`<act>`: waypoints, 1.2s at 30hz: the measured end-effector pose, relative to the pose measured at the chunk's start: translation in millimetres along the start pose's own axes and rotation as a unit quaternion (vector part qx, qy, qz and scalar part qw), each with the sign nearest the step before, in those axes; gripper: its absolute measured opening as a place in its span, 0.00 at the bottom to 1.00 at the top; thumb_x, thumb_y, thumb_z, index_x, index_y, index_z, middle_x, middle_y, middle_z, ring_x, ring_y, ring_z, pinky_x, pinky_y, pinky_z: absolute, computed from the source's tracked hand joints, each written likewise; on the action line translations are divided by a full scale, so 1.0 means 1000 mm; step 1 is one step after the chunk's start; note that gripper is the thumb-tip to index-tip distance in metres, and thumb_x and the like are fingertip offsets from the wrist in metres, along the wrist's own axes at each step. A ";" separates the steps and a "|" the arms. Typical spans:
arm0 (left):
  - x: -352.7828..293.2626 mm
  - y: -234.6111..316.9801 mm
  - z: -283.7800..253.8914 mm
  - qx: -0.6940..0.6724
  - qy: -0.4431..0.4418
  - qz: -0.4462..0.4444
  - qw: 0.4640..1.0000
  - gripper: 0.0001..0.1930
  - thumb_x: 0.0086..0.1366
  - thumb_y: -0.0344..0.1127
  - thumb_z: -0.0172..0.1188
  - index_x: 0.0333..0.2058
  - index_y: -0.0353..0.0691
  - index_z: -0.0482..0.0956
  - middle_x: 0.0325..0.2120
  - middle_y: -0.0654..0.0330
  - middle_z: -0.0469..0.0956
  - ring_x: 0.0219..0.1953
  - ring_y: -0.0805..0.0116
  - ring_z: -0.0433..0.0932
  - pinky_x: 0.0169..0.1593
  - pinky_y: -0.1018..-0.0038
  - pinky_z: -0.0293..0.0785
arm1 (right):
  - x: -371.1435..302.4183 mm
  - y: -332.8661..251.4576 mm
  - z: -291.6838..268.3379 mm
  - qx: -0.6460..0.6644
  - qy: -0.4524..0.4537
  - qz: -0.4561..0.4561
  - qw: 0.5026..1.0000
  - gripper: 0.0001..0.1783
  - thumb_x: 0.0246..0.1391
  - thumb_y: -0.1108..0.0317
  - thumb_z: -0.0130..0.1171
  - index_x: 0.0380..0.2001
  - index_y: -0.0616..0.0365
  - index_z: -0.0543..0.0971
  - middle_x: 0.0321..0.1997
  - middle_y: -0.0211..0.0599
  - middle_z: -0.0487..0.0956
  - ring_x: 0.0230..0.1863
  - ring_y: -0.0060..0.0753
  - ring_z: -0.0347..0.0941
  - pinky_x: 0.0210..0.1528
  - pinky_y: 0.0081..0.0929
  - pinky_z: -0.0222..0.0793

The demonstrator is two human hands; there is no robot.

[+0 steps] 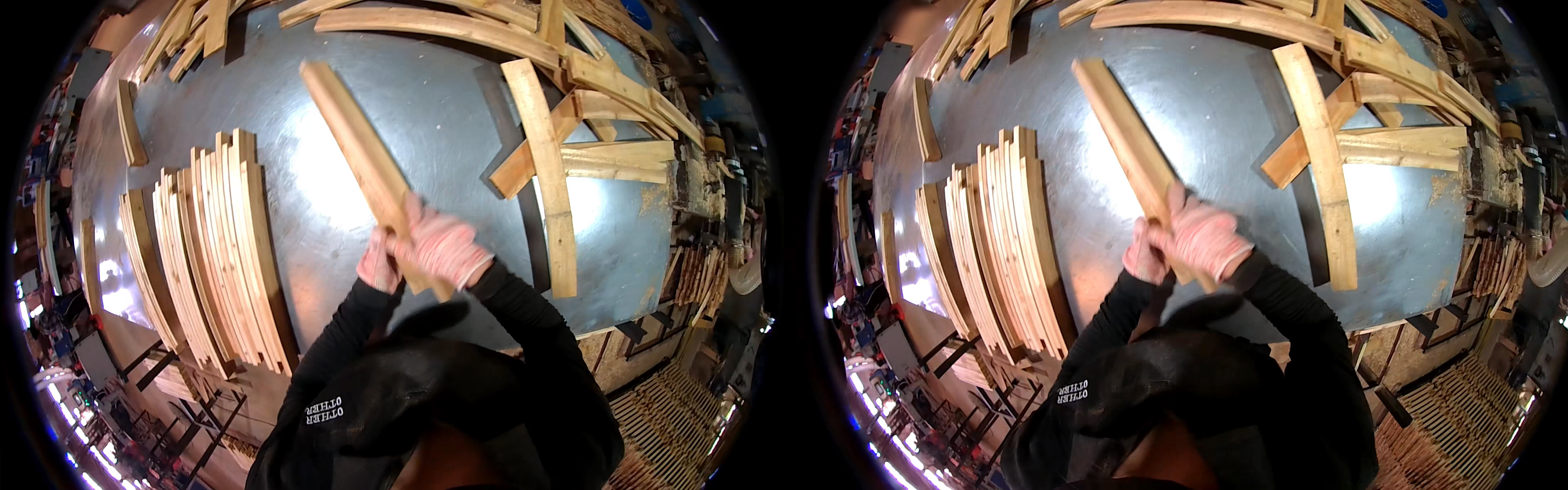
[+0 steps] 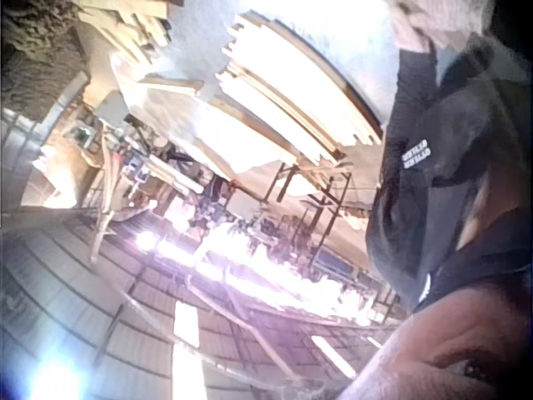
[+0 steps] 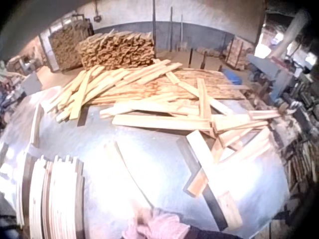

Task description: The person sorts and stacks thin wooden planks on a metal workbench. They pick up individual planks from a pile, inspect them, and place them into a neat stack, occasionally moving other planks aside to reach the work.

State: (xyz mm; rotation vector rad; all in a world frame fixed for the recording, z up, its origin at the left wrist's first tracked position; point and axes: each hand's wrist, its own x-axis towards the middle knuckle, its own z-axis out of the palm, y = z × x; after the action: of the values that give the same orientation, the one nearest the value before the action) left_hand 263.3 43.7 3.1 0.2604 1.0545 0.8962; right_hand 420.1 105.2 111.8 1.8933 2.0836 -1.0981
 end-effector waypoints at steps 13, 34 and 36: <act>0.012 -0.011 0.039 -0.015 0.027 0.023 0.999 0.28 0.62 0.43 0.63 0.57 0.38 0.69 0.49 0.58 0.75 0.53 0.62 0.73 0.56 0.62 0.70 | 0.222 0.170 -0.183 -0.288 0.410 0.047 0.864 0.26 0.55 0.65 0.48 0.57 0.57 0.67 0.47 0.46 0.78 0.54 0.47 0.72 0.60 0.47 0.59; -0.020 0.023 -0.068 0.379 0.159 0.075 0.909 0.24 0.59 0.37 0.65 0.52 0.37 0.71 0.45 0.54 0.78 0.44 0.64 0.78 0.45 0.66 0.74 | -0.187 0.211 0.075 0.008 0.067 0.250 0.966 0.43 0.39 0.51 0.72 0.59 0.50 0.65 0.58 0.43 0.69 0.57 0.53 0.67 0.59 0.44 0.65; -0.055 0.061 -0.078 0.575 0.277 0.049 0.768 0.32 0.57 0.40 0.67 0.57 0.38 0.65 0.48 0.49 0.77 0.46 0.56 0.79 0.47 0.61 0.75 | -0.187 0.197 0.084 0.033 0.070 0.233 0.969 0.41 0.39 0.52 0.72 0.56 0.51 0.67 0.55 0.44 0.70 0.54 0.53 0.69 0.55 0.43 0.69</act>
State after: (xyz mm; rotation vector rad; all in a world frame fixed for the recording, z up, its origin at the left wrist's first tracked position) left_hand 156.3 24.6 34.4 1.1333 2.0980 0.2789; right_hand 606.9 -104.6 66.8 2.3844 1.5430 -0.9497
